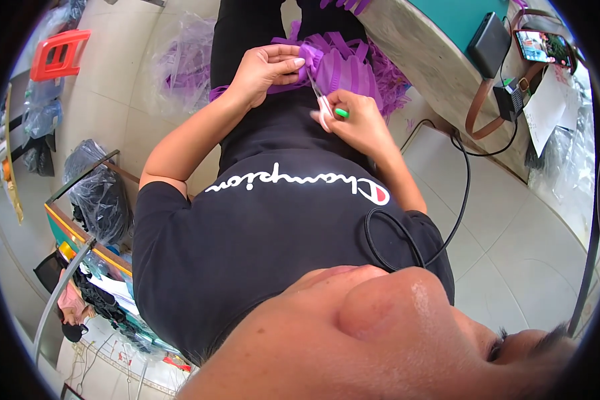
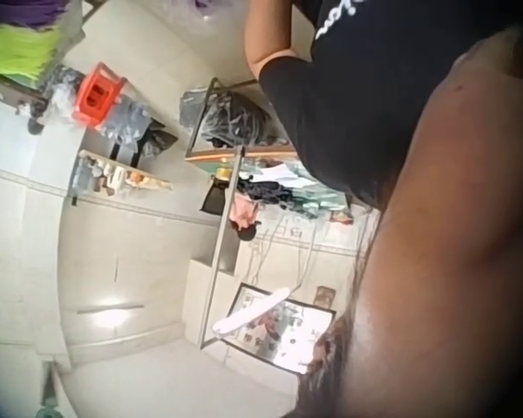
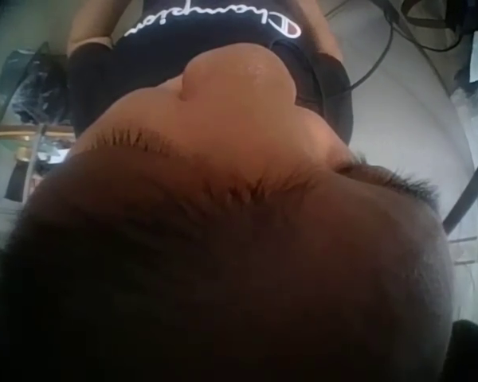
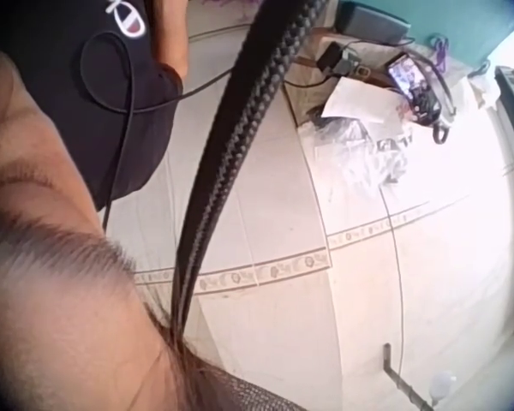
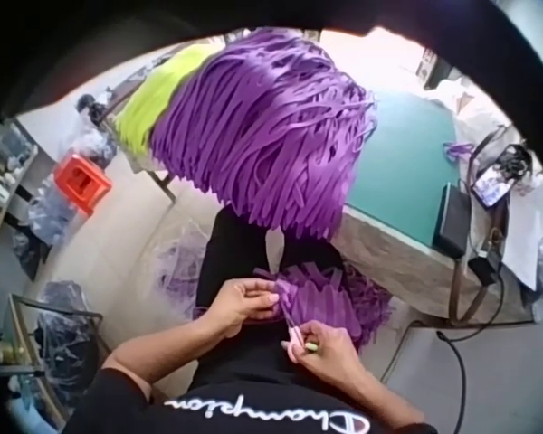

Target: Crocheting purple fabric strips using a green crochet hook at a workshop table.

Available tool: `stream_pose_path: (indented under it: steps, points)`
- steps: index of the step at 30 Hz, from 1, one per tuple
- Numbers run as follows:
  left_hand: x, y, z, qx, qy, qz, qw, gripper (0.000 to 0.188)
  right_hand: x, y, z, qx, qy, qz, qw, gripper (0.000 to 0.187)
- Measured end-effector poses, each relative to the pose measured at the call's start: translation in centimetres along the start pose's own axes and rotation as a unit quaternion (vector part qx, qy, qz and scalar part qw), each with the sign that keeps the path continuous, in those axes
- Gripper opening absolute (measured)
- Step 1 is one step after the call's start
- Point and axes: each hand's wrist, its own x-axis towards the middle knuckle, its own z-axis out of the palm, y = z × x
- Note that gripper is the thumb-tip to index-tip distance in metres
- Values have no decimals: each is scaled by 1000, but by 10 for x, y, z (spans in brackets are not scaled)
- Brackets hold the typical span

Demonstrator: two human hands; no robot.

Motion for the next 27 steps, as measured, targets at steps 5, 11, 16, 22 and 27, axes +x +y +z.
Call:
stream_pose_path:
  steps: [5, 11, 16, 22, 27]
  points:
    - [-1, 4, 1, 5, -2, -6, 1000, 31, 6, -6, -16, 156, 137, -32, 978, 16]
    - [-5, 9, 0, 42, -28, -23, 998, 33, 60, 18, 30, 108, 235, -119, 959, 28]
    - [-5, 8, -11, 64, -78, -41, 994, 30, 53, 11, 22, 121, 229, -134, 957, 24]
    - [4, 29, -31, 151, -199, -90, 964, 31, 45, 25, 21, 134, 220, -122, 959, 18]
    - [4, 42, -43, 181, -259, -73, 946, 28, 52, 33, 24, 106, 264, -127, 950, 15]
